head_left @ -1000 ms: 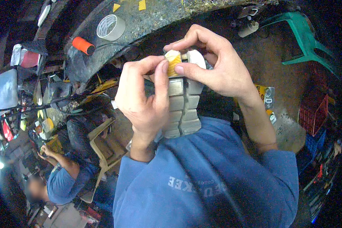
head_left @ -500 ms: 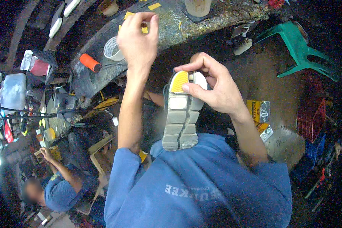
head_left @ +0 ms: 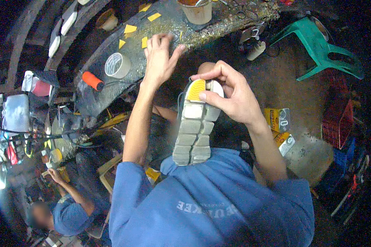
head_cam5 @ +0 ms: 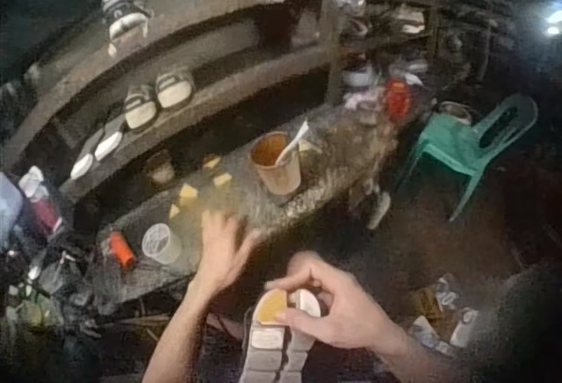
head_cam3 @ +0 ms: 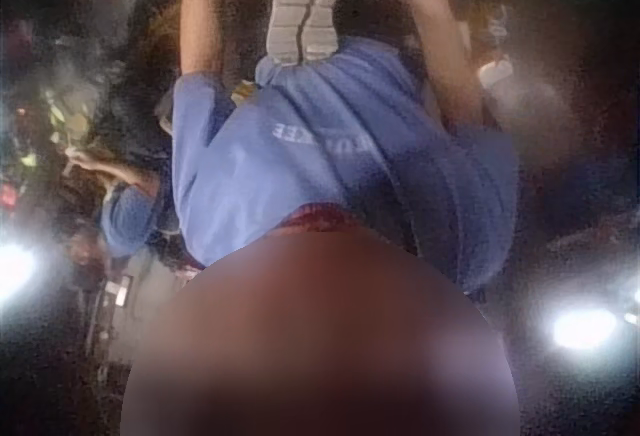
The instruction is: The person peels the backing from a yellow textured rubber patch, trims its edges with pliers, and presses it onto the heel area of a shoe sole. The person repeats this process with a second patch on another section of the sole.
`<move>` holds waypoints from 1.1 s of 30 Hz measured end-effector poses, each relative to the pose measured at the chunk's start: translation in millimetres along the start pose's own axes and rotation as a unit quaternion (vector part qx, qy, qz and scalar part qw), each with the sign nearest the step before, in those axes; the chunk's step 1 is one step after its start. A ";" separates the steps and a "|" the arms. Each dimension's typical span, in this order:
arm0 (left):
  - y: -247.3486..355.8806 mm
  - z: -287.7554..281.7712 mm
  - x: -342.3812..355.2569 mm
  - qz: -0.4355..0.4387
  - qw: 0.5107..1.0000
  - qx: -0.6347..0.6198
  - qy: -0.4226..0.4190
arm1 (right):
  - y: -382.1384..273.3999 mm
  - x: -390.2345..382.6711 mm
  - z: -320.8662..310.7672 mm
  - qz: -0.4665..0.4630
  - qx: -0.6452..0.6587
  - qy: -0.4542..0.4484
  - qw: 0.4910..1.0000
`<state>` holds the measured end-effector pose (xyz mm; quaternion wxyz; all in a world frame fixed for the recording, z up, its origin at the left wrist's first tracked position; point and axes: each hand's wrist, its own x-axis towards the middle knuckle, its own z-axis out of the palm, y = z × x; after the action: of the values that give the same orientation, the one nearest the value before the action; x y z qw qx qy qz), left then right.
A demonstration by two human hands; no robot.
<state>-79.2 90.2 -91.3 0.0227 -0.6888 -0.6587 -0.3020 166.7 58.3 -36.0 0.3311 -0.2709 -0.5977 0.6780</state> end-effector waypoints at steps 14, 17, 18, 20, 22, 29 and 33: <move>105.9 -100.5 -115.4 -0.200 0.871 -0.449 0.012 | -8.2 -3.8 25.1 -0.095 -0.033 -0.010 0.995; 108.9 -105.1 -120.9 -0.165 0.895 -0.412 0.043 | -15.9 -10.3 28.4 -0.119 -0.063 -0.031 0.990; 109.2 -105.8 -122.3 -0.144 0.902 -0.403 0.051 | -17.4 -11.8 28.1 -0.124 -0.082 -0.036 0.988; 111.5 -106.3 -124.5 -0.156 0.899 -0.406 0.059 | -18.6 -13.2 27.3 -0.148 -0.112 -0.044 0.982; 115.0 -104.0 -124.9 -0.185 0.880 -0.431 0.072 | -18.7 -13.4 27.9 -0.139 -0.104 -0.047 0.984; 107.8 -109.5 -126.9 -0.109 0.911 -0.389 0.085 | -30.4 -14.0 31.0 -0.110 -0.093 -0.064 0.987; 112.1 -114.9 -130.7 -0.095 0.928 -0.348 0.097 | -31.7 -14.2 31.5 -0.122 -0.081 -0.071 0.987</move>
<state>-13.8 -90.6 -14.6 -0.1835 -0.5547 -0.5692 -0.5785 155.6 29.6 -0.6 0.3449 -0.1735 -0.7012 0.5994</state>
